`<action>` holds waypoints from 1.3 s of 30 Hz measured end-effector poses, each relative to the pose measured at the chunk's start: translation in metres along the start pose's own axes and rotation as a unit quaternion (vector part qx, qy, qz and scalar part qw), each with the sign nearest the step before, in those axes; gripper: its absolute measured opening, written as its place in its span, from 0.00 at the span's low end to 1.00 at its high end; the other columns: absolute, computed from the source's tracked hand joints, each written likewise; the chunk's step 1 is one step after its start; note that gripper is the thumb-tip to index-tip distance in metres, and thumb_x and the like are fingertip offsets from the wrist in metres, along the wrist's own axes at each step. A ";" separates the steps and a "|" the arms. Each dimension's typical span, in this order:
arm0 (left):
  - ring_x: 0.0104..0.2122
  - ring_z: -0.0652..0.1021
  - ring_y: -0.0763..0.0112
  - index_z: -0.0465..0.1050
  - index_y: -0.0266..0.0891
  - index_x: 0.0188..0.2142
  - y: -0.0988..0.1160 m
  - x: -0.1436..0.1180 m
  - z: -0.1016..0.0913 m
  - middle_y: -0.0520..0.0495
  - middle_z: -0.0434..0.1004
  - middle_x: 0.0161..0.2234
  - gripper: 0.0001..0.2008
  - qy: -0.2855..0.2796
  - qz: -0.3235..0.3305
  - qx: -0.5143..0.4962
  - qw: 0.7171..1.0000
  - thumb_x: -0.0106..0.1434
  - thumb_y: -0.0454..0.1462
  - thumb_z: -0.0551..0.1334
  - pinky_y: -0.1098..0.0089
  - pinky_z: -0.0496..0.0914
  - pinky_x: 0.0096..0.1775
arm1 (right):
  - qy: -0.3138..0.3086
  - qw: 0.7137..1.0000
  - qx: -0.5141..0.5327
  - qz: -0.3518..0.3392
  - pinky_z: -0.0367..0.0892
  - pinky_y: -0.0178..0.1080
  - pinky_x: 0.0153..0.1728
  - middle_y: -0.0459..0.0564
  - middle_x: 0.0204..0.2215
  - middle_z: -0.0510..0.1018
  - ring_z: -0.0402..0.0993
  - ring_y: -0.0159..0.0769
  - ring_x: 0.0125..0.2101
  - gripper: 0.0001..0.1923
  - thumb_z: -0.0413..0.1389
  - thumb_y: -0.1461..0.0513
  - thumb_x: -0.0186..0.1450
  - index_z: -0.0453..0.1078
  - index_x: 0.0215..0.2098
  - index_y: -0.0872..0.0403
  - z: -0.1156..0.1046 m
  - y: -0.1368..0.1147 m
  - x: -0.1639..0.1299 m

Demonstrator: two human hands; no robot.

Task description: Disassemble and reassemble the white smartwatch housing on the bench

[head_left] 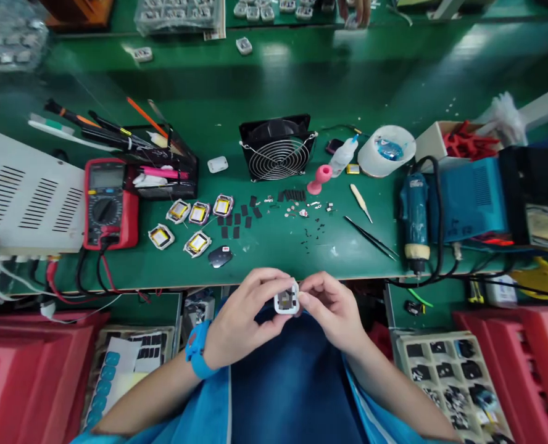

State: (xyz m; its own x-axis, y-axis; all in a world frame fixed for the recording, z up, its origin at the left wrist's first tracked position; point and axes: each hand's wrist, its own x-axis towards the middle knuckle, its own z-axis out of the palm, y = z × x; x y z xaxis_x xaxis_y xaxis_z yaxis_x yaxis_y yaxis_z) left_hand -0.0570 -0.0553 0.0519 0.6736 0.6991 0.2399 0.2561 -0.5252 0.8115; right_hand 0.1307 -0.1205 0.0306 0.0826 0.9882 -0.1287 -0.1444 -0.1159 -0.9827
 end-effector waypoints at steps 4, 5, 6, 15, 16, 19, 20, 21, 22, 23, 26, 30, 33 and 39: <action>0.49 0.79 0.64 0.64 0.45 0.62 0.010 -0.002 -0.002 0.42 0.76 0.50 0.28 0.017 0.013 -0.042 0.999 0.66 0.30 0.67 0.65 0.77 0.49 | -0.021 0.993 0.109 0.029 0.75 0.32 0.25 0.44 0.24 0.80 0.78 0.31 0.21 0.11 0.64 0.55 0.68 0.70 0.33 0.53 -0.001 -0.010 -0.007; 0.48 0.79 0.64 0.64 0.44 0.62 0.011 -0.002 -0.002 0.42 0.76 0.50 0.28 0.020 0.019 -0.046 0.999 0.65 0.30 0.68 0.65 0.78 0.49 | -0.024 0.991 0.125 0.032 0.75 0.32 0.25 0.44 0.23 0.80 0.78 0.31 0.21 0.11 0.64 0.56 0.68 0.71 0.33 0.53 -0.001 -0.012 -0.008; 0.48 0.80 0.64 0.65 0.43 0.61 0.012 -0.002 -0.002 0.41 0.77 0.50 0.27 0.025 0.026 -0.048 0.998 0.65 0.30 0.68 0.65 0.78 0.48 | -0.027 0.990 0.137 0.033 0.76 0.32 0.25 0.44 0.23 0.80 0.78 0.31 0.21 0.10 0.65 0.57 0.67 0.71 0.33 0.53 -0.001 -0.012 -0.009; 0.48 0.81 0.68 0.71 0.37 0.44 0.019 0.001 -0.002 0.42 0.79 0.47 0.10 0.039 0.075 -0.029 0.996 0.65 0.29 0.68 0.70 0.76 0.50 | -0.037 0.981 0.186 0.032 0.76 0.30 0.25 0.45 0.25 0.81 0.79 0.30 0.22 0.06 0.65 0.61 0.67 0.74 0.34 0.53 -0.001 -0.010 -0.015; 0.48 0.81 0.68 0.72 0.37 0.43 0.019 0.001 -0.003 0.41 0.79 0.47 0.09 0.040 0.079 -0.021 0.996 0.65 0.29 0.69 0.69 0.76 0.49 | -0.038 0.980 0.190 0.031 0.76 0.30 0.25 0.44 0.25 0.81 0.79 0.29 0.22 0.06 0.65 0.61 0.67 0.74 0.35 0.53 -0.001 -0.009 -0.015; 0.46 0.81 0.67 0.73 0.37 0.44 0.019 0.001 -0.002 0.41 0.79 0.47 0.08 0.044 0.087 -0.010 0.995 0.66 0.30 0.68 0.69 0.76 0.48 | -0.040 0.978 0.200 0.036 0.77 0.30 0.26 0.44 0.25 0.81 0.79 0.29 0.23 0.06 0.65 0.61 0.67 0.73 0.35 0.53 -0.002 -0.007 -0.016; 0.46 0.81 0.67 0.74 0.37 0.44 0.018 0.001 -0.002 0.41 0.79 0.47 0.08 0.042 0.088 -0.009 0.995 0.66 0.30 0.68 0.69 0.76 0.48 | -0.040 0.978 0.199 0.039 0.77 0.31 0.26 0.44 0.25 0.81 0.79 0.29 0.23 0.06 0.65 0.61 0.67 0.73 0.35 0.53 -0.002 -0.007 -0.017; 0.46 0.81 0.67 0.74 0.37 0.45 0.018 0.001 -0.002 0.41 0.79 0.47 0.08 0.041 0.088 -0.007 0.995 0.66 0.30 0.68 0.69 0.76 0.48 | -0.039 0.979 0.197 0.040 0.77 0.31 0.25 0.45 0.25 0.81 0.79 0.30 0.22 0.07 0.65 0.60 0.67 0.73 0.35 0.53 -0.002 -0.006 -0.017; 0.46 0.81 0.67 0.74 0.37 0.45 0.018 0.001 -0.002 0.41 0.79 0.47 0.08 0.040 0.089 -0.006 0.995 0.66 0.30 0.68 0.69 0.76 0.48 | -0.036 0.980 0.193 0.040 0.77 0.32 0.25 0.45 0.25 0.81 0.79 0.30 0.22 0.08 0.65 0.60 0.67 0.73 0.34 0.53 -0.002 -0.006 -0.017; 0.46 0.81 0.67 0.75 0.37 0.45 0.018 0.001 -0.002 0.41 0.79 0.47 0.08 0.040 0.090 -0.006 0.995 0.66 0.30 0.68 0.69 0.76 0.48 | -0.034 0.980 0.190 0.040 0.77 0.32 0.25 0.45 0.25 0.80 0.78 0.31 0.22 0.08 0.66 0.59 0.67 0.72 0.34 0.53 -0.002 -0.006 -0.017; 0.46 0.81 0.68 0.75 0.36 0.44 0.018 0.001 -0.001 0.41 0.79 0.48 0.08 0.039 0.093 -0.005 0.995 0.66 0.30 0.68 0.69 0.75 0.49 | -0.036 0.980 0.194 0.036 0.76 0.31 0.25 0.44 0.24 0.80 0.78 0.30 0.22 0.07 0.65 0.60 0.67 0.73 0.35 0.53 -0.002 -0.006 -0.017; 0.47 0.80 0.68 0.75 0.36 0.45 0.018 0.001 -0.001 0.41 0.79 0.48 0.10 0.034 0.093 -0.006 0.995 0.65 0.28 0.68 0.69 0.74 0.49 | -0.030 0.983 0.178 0.029 0.76 0.32 0.30 0.46 0.29 0.81 0.79 0.31 0.28 0.05 0.66 0.60 0.67 0.75 0.35 0.52 -0.003 -0.005 -0.018; 0.47 0.80 0.66 0.72 0.37 0.46 0.014 0.001 -0.001 0.40 0.79 0.48 0.11 0.034 0.100 -0.009 0.994 0.65 0.28 0.68 0.67 0.75 0.48 | -0.020 0.981 0.189 0.043 0.76 0.35 0.40 0.50 0.40 0.84 0.81 0.35 0.39 0.07 0.66 0.58 0.66 0.75 0.38 0.51 -0.003 -0.003 -0.014; 0.49 0.78 0.63 0.69 0.40 0.47 -0.017 0.000 -0.002 0.42 0.79 0.49 0.13 0.052 0.067 0.051 0.995 0.66 0.29 0.67 0.61 0.73 0.52 | -0.031 0.973 0.217 0.077 0.74 0.49 0.55 0.53 0.52 0.82 0.80 0.44 0.52 0.12 0.66 0.53 0.65 0.71 0.39 0.49 0.009 0.004 0.026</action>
State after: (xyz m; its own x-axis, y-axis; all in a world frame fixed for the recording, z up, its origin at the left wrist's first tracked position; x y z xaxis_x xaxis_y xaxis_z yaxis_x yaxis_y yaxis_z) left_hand -0.0626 -0.0449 0.0392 0.6323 0.6633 0.4003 0.2414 -0.6596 0.7118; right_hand 0.1231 -0.0948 0.0241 -0.0295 0.9682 -0.2483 -0.5545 -0.2225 -0.8019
